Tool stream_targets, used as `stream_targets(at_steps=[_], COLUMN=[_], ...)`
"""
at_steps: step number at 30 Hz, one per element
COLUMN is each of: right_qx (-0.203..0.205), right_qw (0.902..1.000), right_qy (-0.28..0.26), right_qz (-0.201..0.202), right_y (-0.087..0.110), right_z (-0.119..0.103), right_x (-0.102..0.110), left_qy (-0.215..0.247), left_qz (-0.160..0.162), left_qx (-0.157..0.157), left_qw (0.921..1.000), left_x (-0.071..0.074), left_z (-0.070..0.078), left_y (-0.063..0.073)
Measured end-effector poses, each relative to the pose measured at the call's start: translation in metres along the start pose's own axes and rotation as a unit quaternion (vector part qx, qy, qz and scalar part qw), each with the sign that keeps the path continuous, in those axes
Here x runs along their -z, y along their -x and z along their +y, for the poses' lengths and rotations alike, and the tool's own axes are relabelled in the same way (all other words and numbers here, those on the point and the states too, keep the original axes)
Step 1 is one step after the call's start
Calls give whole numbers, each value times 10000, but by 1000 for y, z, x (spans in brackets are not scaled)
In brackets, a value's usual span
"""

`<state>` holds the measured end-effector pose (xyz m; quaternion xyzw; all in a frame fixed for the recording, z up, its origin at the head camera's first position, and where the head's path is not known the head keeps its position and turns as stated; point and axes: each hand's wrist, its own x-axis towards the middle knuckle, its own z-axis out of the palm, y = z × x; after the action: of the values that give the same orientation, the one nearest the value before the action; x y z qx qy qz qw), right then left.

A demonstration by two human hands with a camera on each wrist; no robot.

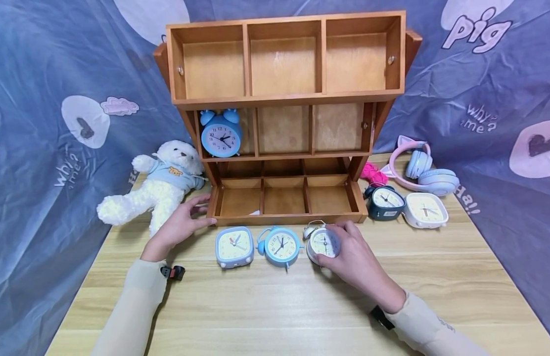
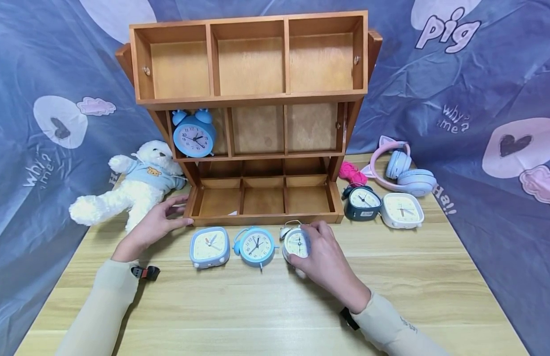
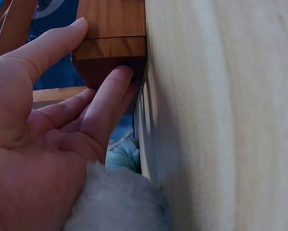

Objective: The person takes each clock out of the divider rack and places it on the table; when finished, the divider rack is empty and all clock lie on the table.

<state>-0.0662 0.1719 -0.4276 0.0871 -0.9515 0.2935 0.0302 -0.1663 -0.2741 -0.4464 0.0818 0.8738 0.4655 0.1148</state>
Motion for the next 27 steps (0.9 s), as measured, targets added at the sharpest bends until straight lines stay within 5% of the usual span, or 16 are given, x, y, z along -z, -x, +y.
stream_targets(at_steps=[27], right_qx=[-24], right_qw=[10000], right_qy=[-23], right_qz=[-58], right_y=[-4], right_z=[-3], right_x=[11], left_qy=[6], left_qz=[19], left_qx=[14], left_qw=[10000], left_x=[-1], left_z=[-2], left_y=[-1])
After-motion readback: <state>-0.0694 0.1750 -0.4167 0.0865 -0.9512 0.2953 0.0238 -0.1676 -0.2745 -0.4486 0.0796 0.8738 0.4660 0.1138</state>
